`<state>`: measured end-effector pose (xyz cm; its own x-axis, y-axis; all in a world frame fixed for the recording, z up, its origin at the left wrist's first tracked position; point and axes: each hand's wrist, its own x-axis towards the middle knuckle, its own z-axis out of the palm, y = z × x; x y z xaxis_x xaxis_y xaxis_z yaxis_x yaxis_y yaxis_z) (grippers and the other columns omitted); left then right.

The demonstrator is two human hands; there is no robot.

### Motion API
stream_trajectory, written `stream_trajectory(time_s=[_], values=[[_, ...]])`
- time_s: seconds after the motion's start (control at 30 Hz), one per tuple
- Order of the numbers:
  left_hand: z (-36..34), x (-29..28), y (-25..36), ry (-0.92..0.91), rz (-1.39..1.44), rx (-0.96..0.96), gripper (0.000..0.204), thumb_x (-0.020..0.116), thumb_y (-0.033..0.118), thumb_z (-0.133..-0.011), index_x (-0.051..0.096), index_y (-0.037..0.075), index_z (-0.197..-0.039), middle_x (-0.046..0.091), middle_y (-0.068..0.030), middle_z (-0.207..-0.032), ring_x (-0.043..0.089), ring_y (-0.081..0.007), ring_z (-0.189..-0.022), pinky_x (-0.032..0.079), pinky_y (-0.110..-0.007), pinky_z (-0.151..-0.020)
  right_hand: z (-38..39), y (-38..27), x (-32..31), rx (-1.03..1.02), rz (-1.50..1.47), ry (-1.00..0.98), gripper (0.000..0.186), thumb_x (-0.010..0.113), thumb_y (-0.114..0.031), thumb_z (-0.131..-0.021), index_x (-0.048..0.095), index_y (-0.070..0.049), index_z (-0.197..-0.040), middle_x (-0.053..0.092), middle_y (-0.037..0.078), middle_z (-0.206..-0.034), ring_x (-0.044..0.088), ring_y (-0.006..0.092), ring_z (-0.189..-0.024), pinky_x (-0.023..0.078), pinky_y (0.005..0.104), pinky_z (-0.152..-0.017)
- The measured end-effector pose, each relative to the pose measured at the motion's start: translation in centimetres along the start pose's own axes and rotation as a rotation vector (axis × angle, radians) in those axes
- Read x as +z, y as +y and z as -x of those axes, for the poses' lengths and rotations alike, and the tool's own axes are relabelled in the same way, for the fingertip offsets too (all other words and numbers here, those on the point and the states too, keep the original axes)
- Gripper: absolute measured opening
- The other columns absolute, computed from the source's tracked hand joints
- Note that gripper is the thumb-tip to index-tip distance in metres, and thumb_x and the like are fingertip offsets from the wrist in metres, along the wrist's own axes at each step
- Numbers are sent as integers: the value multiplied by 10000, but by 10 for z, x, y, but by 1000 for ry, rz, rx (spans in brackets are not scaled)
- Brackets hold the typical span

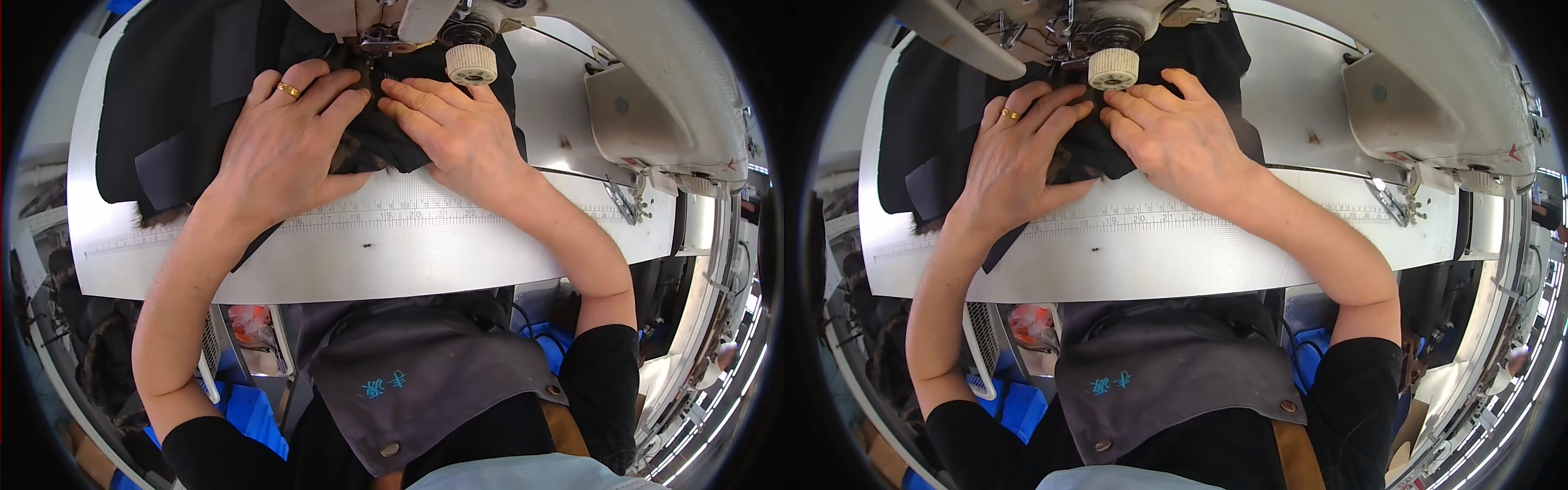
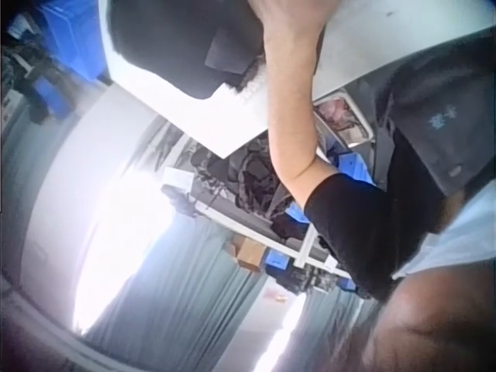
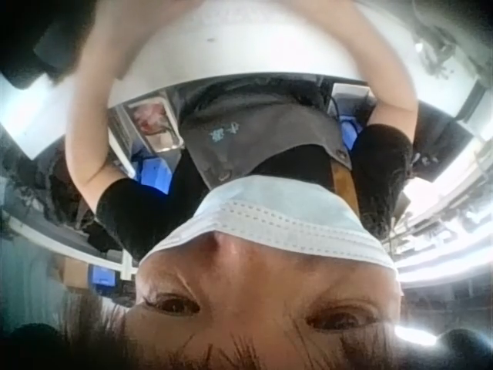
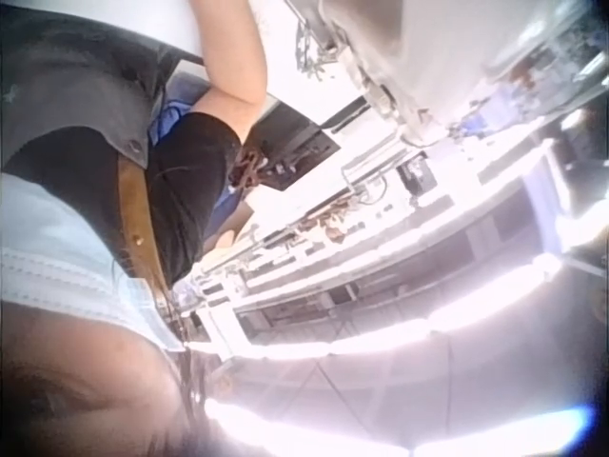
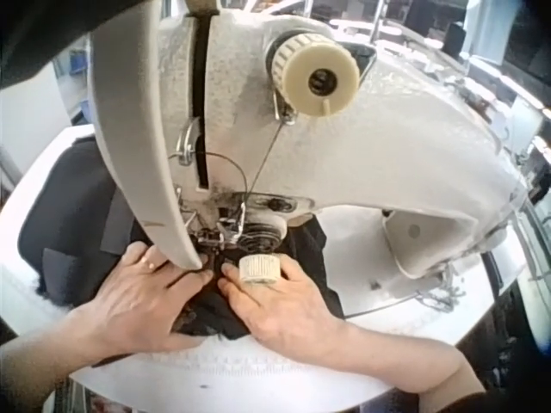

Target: Sewing a piece of black fabric with fur trim using an industrial sewing machine.

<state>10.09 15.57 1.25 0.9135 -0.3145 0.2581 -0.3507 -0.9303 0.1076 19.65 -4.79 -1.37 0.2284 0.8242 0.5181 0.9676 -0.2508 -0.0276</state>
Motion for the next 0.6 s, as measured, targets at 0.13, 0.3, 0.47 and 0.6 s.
stream_trajectory(time_s=[0.13, 0.3, 0.47, 0.6], values=[[-1, 2, -2, 32, -12, 13, 674, 819, 323, -599, 616, 65, -1188, 593, -53, -1275, 491, -264, -1192, 372, -405, -979, -1, -2, -1, 22, 16, 8, 255, 626, -100, -774, 712, -56, -1011, 698, 80, -1118, 636, 196, -1042, 434, 410, -931], [-2, 4, -3, 74, -32, 28, 641, 836, 342, -596, 652, 71, -1147, 609, -42, -1239, 496, -243, -1192, 378, -390, -986, 0, -2, 1, 26, 23, 5, 244, 631, -103, -769, 711, -56, -994, 699, 78, -1111, 639, 196, -1033, 437, 392, -909], [-3, 4, -5, 92, -12, 52, 626, 835, 320, -581, 663, 69, -1127, 617, -37, -1223, 502, -239, -1179, 380, -391, -988, -1, 0, 1, 22, 17, 6, 232, 635, -105, -765, 710, -55, -979, 703, 72, -1099, 642, 196, -1021, 441, 380, -887], [-5, 4, -10, 102, -7, 64, 610, 835, 308, -578, 667, 67, -1112, 622, -39, -1211, 506, -239, -1176, 376, -393, -1001, -3, 0, 2, 17, 34, 25, 236, 638, -107, -758, 710, -51, -976, 706, 59, -1069, 631, 189, -982, 444, 366, -848]])
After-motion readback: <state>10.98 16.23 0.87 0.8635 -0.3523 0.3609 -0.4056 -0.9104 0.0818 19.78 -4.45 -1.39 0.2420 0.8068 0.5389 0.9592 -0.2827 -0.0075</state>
